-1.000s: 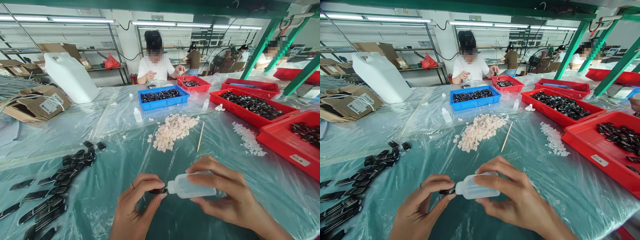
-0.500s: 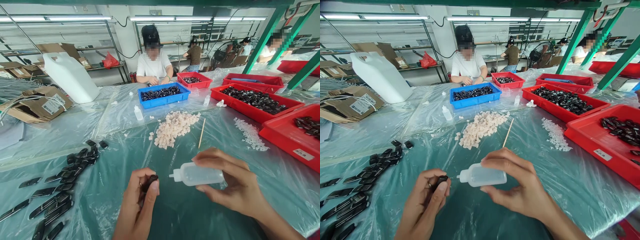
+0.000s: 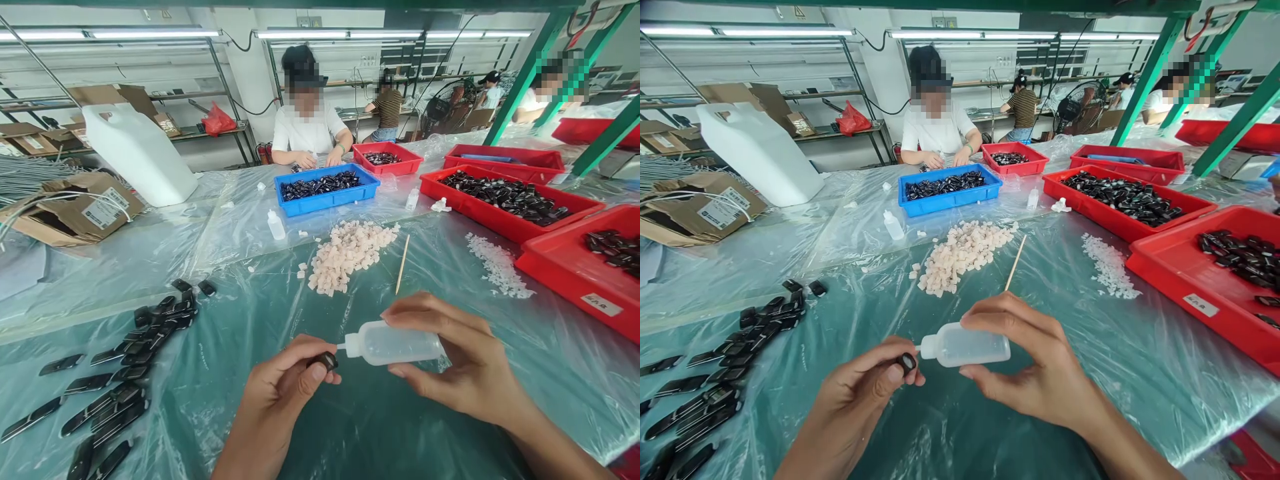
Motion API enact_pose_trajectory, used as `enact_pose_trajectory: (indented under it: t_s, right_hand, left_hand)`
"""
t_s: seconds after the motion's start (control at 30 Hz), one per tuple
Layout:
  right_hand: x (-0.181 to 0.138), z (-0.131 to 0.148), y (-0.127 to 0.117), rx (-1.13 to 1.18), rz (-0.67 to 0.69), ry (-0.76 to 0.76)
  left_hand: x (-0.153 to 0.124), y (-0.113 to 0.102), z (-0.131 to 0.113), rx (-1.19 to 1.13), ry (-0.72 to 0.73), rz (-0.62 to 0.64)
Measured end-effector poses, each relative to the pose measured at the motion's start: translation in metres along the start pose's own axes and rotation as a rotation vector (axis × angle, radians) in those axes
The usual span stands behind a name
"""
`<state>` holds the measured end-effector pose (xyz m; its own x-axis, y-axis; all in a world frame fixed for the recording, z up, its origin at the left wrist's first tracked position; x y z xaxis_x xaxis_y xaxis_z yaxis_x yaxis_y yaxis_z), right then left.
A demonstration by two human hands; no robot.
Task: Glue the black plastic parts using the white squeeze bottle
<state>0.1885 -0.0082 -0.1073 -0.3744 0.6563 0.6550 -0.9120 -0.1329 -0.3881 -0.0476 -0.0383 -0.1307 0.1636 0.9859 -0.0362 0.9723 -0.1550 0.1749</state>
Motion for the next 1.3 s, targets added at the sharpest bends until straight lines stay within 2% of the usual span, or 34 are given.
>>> enact_pose_trajectory:
  t_s: [0.3, 0.6, 0.97, 1.3]
  right_hand:
    - [0.002, 0.006, 0.0, 0.0, 0.034, -0.064]
    - [0.001, 0.005, 0.0, -0.058, 0.068, -0.138]
    - [-0.001, 0.008, -0.003, -0.094, 0.124, -0.123]
    - [0.002, 0.011, -0.001, -0.096, 0.106, -0.081]
  left_hand:
    - [0.001, -0.002, 0.001, 0.062, 0.062, 0.017]
    - [0.0, -0.004, -0.001, 0.155, 0.059, 0.009]
    - [-0.002, -0.001, -0.006, 0.199, 0.062, 0.022]
    - [0.0, -0.002, -0.002, 0.221, 0.073, 0.028]
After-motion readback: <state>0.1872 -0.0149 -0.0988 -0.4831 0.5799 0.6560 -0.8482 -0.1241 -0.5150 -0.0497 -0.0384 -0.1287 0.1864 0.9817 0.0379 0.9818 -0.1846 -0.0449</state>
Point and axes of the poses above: each hand's wrist, its own x-axis towards the middle knuckle, its own y-axis out of the palm, z = x × y, the point moved 2 cm from there along x, towards the middle knuckle
